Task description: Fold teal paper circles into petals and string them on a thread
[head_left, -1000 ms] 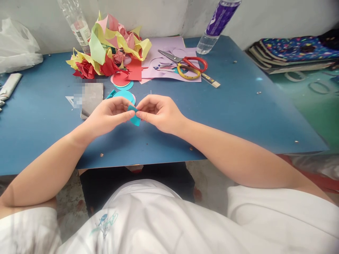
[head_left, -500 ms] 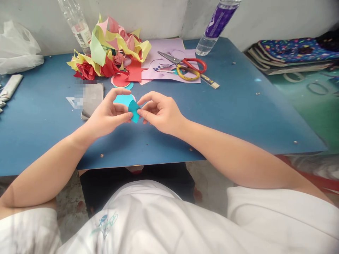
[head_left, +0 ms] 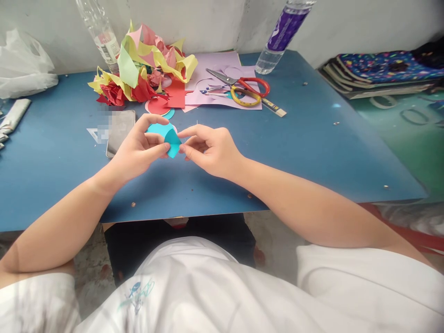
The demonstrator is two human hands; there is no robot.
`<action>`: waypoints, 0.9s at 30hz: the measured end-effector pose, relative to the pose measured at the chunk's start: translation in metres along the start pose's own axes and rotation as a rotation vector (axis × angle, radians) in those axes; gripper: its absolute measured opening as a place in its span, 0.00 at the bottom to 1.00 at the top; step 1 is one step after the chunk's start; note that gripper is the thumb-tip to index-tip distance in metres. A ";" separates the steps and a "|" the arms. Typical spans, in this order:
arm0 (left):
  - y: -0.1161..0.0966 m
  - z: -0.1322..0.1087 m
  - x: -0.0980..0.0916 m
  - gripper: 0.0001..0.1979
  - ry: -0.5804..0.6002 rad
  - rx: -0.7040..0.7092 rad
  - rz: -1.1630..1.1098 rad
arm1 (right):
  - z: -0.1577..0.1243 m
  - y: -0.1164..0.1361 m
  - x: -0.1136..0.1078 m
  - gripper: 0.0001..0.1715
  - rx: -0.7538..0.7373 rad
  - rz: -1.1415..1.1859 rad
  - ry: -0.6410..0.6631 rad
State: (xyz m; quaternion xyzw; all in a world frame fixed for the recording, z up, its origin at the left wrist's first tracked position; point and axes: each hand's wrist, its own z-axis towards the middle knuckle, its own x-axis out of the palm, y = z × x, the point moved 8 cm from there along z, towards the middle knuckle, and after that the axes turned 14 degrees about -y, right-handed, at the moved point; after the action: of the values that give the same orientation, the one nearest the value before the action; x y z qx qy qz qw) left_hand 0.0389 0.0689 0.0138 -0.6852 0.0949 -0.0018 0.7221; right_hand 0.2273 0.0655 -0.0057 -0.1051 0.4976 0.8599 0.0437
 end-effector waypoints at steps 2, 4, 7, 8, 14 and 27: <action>0.000 0.001 -0.001 0.25 -0.018 0.016 -0.011 | 0.000 0.001 0.000 0.13 -0.027 -0.010 0.003; -0.002 0.001 -0.002 0.22 -0.031 0.046 -0.024 | 0.000 0.005 0.001 0.11 -0.074 -0.011 0.017; -0.002 0.002 0.000 0.17 -0.010 0.071 -0.026 | 0.001 0.009 0.002 0.08 -0.078 -0.024 0.061; -0.001 0.003 0.001 0.17 0.005 0.080 -0.033 | 0.002 0.008 0.003 0.07 -0.051 -0.028 0.075; 0.004 0.004 0.001 0.19 0.049 0.151 0.010 | 0.002 0.008 0.005 0.11 0.018 0.026 0.130; -0.005 -0.003 0.000 0.16 0.020 0.313 0.251 | 0.004 0.000 0.005 0.10 0.093 -0.015 0.110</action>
State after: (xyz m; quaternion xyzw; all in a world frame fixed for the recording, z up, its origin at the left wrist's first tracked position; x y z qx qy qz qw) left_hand 0.0387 0.0662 0.0184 -0.5472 0.1853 0.0667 0.8135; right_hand 0.2222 0.0683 -0.0048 -0.1539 0.5376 0.8286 0.0274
